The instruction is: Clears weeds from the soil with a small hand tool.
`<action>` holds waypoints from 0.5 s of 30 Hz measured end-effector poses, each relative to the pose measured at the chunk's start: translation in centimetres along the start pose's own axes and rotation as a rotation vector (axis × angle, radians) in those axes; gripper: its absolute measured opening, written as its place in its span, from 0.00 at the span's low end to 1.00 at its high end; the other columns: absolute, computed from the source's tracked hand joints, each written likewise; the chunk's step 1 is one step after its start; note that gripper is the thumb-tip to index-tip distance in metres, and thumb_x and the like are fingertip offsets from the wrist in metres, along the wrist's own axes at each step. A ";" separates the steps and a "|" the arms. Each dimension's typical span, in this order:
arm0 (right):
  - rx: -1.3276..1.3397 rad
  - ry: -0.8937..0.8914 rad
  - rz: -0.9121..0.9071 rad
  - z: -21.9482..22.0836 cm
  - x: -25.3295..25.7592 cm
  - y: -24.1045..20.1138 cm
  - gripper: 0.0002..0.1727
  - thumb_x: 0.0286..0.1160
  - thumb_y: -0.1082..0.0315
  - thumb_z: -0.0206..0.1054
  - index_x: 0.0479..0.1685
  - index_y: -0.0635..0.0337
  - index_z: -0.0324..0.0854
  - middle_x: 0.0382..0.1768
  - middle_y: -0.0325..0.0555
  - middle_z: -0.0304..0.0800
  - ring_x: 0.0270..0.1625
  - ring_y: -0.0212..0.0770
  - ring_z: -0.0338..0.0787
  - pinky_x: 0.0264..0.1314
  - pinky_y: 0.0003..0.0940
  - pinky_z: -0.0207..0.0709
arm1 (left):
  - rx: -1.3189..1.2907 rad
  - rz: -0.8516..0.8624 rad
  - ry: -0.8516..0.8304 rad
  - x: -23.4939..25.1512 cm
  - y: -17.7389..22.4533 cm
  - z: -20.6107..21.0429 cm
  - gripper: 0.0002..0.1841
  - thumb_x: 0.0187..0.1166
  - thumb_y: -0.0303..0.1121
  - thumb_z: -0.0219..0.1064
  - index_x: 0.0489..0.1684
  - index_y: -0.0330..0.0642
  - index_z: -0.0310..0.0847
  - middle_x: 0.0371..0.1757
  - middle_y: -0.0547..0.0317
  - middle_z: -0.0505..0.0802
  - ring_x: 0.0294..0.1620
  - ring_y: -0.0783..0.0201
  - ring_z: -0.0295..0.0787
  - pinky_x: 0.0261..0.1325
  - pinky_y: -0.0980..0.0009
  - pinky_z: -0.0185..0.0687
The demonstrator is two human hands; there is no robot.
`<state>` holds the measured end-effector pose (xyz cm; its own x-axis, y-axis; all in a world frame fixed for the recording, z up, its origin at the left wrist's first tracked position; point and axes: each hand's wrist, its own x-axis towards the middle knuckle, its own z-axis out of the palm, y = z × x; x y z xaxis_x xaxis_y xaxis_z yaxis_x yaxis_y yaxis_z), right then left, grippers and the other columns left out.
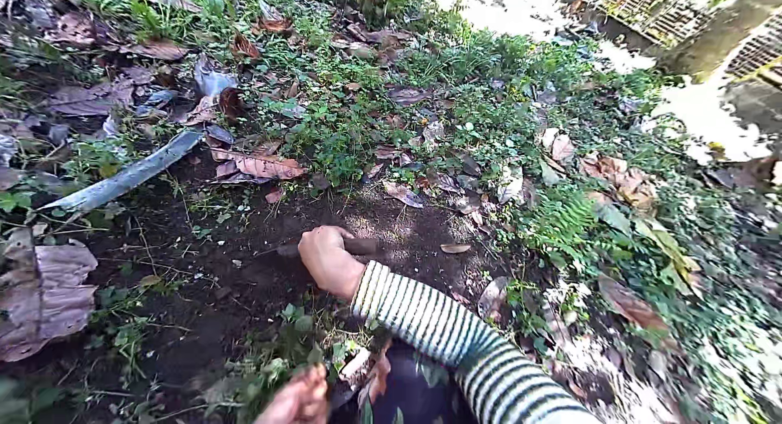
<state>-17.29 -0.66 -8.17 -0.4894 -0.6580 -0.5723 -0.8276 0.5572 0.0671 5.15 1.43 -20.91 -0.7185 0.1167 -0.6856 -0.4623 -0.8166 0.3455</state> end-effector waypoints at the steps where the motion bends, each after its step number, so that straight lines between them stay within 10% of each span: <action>1: 0.028 0.022 0.004 0.3 -0.1 0.4 0.12 0.76 0.76 0.67 0.54 0.74 0.80 0.52 0.65 0.87 0.54 0.61 0.90 0.46 0.57 0.83 | 0.075 -0.101 -0.059 0.5 -0.4 0.2 0.17 0.94 0.34 0.37 0.39 0.55 0.72 0.16 0.76 0.74 0.13 0.81 0.65 0.18 0.84 0.64; 4: 0.103 0.118 0.029 1.4 -0.5 2.0 0.10 0.79 0.74 0.66 0.53 0.72 0.83 0.50 0.66 0.89 0.52 0.65 0.92 0.42 0.61 0.84 | 0.499 -0.011 0.022 2.2 -0.4 -2.2 0.08 0.89 0.29 0.47 0.45 0.48 0.72 0.24 0.72 0.79 0.19 0.79 0.72 0.24 0.81 0.72; 7: 0.133 0.203 0.052 1.5 -1.2 4.0 0.16 0.78 0.60 0.73 0.51 0.66 0.87 0.49 0.65 0.91 0.52 0.67 0.92 0.44 0.66 0.84 | 0.890 0.216 0.497 2.3 2.7 -5.9 0.22 0.94 0.42 0.51 0.73 0.34 0.73 0.53 0.43 0.88 0.53 0.54 0.87 0.59 0.52 0.83; 9: 0.063 0.163 0.068 1.3 -0.9 4.5 0.12 0.76 0.67 0.72 0.51 0.67 0.87 0.49 0.66 0.91 0.53 0.69 0.91 0.46 0.68 0.83 | 1.111 0.246 0.745 0.9 5.5 -8.7 0.30 0.94 0.49 0.48 0.80 0.30 0.69 0.70 0.27 0.84 0.75 0.34 0.79 0.77 0.35 0.71; 15: -0.050 -0.015 0.121 -2.6 -4.1 -0.1 0.15 0.83 0.73 0.63 0.62 0.74 0.81 0.57 0.73 0.87 0.63 0.73 0.87 0.55 0.69 0.80 | 1.123 0.060 0.962 -0.1 6.6 -14.7 0.29 0.93 0.54 0.49 0.86 0.51 0.70 0.91 0.21 0.49 0.86 0.10 0.43 0.75 0.16 0.53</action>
<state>-15.94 0.67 -3.74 -0.5827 -0.5793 -0.5699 -0.7755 0.6061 0.1769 9.80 -12.25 -27.97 -0.3456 -0.6778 -0.6490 -0.9179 0.1002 0.3840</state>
